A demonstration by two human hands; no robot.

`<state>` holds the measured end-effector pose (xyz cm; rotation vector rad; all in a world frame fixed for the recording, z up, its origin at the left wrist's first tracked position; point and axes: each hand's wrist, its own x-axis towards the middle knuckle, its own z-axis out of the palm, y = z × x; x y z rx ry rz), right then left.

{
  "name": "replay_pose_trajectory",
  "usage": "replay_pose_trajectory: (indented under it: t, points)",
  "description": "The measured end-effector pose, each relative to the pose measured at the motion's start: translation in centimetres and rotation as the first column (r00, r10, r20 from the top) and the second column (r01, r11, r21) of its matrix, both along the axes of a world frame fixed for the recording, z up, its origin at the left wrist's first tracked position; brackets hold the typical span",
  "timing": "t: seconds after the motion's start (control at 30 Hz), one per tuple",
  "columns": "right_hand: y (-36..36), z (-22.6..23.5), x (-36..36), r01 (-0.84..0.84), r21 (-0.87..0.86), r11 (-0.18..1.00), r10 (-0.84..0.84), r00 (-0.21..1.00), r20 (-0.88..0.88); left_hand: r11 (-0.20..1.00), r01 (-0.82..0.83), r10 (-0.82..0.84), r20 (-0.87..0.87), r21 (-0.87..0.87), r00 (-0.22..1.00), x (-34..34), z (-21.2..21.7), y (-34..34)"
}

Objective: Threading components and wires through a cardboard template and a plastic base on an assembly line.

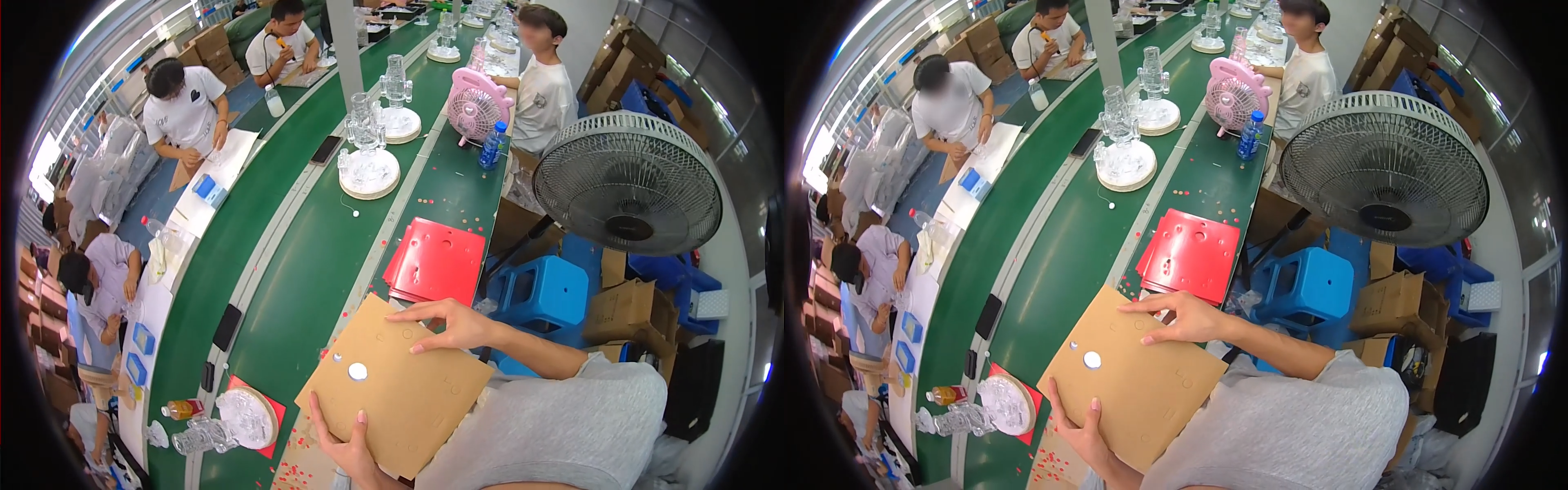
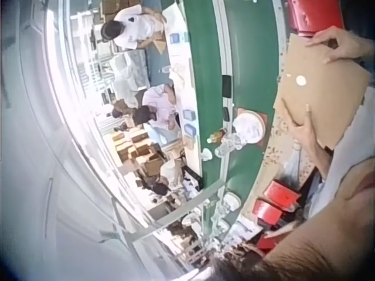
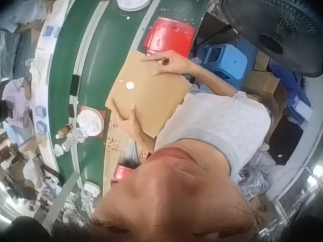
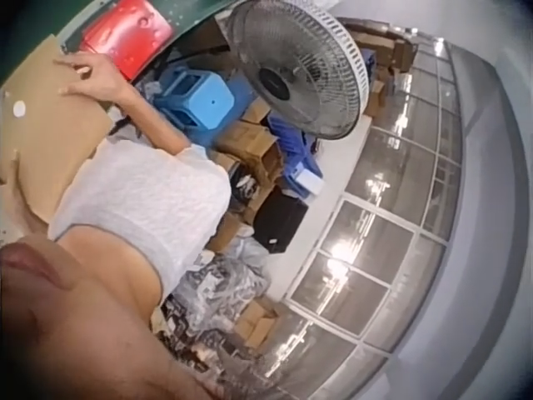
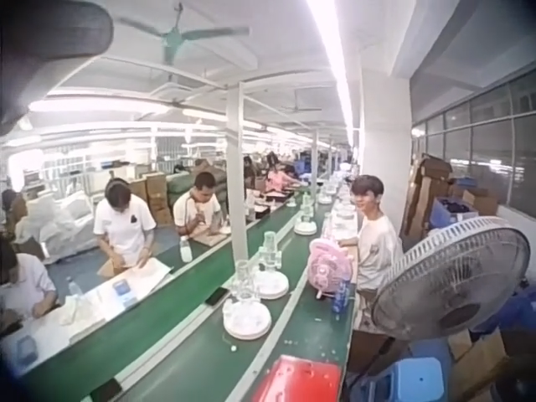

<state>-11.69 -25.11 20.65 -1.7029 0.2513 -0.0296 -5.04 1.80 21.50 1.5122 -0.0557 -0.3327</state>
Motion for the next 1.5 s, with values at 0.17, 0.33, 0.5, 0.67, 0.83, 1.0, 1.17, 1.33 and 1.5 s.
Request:
replay_pose_trajectory:
  t: [0.17, 0.33, 0.5, 0.67, 0.83, 1.0, 1.17, 1.33, 1.5]
  points:
    - [-0.7, -0.2, -1.1, 0.049, 0.057, 0.997, -0.049, 0.999, 0.003, 0.993, 0.046, -0.055, 0.081, 0.109, 0.995, 0.1, 0.1, -0.7]
    - [0.3, 1.4, -0.7, 0.081, 0.119, 0.990, -0.071, 0.994, -0.085, 0.998, -0.015, 0.013, 0.043, 0.066, 0.999, -0.3, -0.1, -0.4]
    - [0.1, 1.6, -0.6, 0.047, -0.006, 0.999, -0.048, 0.998, -0.050, 1.000, 0.014, -0.013, 0.031, -0.001, 0.999, -0.3, -0.6, -0.3]
    - [-0.3, 1.0, -1.1, 0.046, -0.056, 0.997, -0.046, 0.999, -0.003, 0.998, 0.036, -0.042, 0.113, 0.056, 0.993, -0.3, -1.2, -0.7]
    - [-0.1, 1.4, -1.1, 0.071, 0.058, 0.996, -0.068, 0.997, -0.039, 0.996, 0.030, -0.038, 0.088, 0.084, 0.995, -0.5, -1.1, -0.6]
    - [-0.1, 1.3, -1.0, 0.093, 0.094, 0.991, -0.087, 0.994, -0.066, 0.986, 0.043, -0.066, 0.142, 0.159, 0.988, 0.0, -1.2, -0.7]
    - [0.1, 1.2, -1.1, 0.068, 0.017, 0.998, -0.067, 0.996, -0.063, 0.997, 0.042, -0.048, 0.092, 0.071, 0.995, 0.1, -1.4, -0.5]
    - [0.9, 1.1, -1.3, 0.050, -0.115, 0.992, -0.050, 0.999, 0.004, 0.997, 0.078, -0.078, 0.070, 0.004, 0.995, 0.3, -1.3, 0.3]
    - [1.0, 1.7, -1.2, 0.033, -0.148, 0.988, -0.041, 0.998, -0.046, 0.998, 0.064, -0.065, 0.049, 0.016, 0.997, 0.5, -1.5, 0.4]
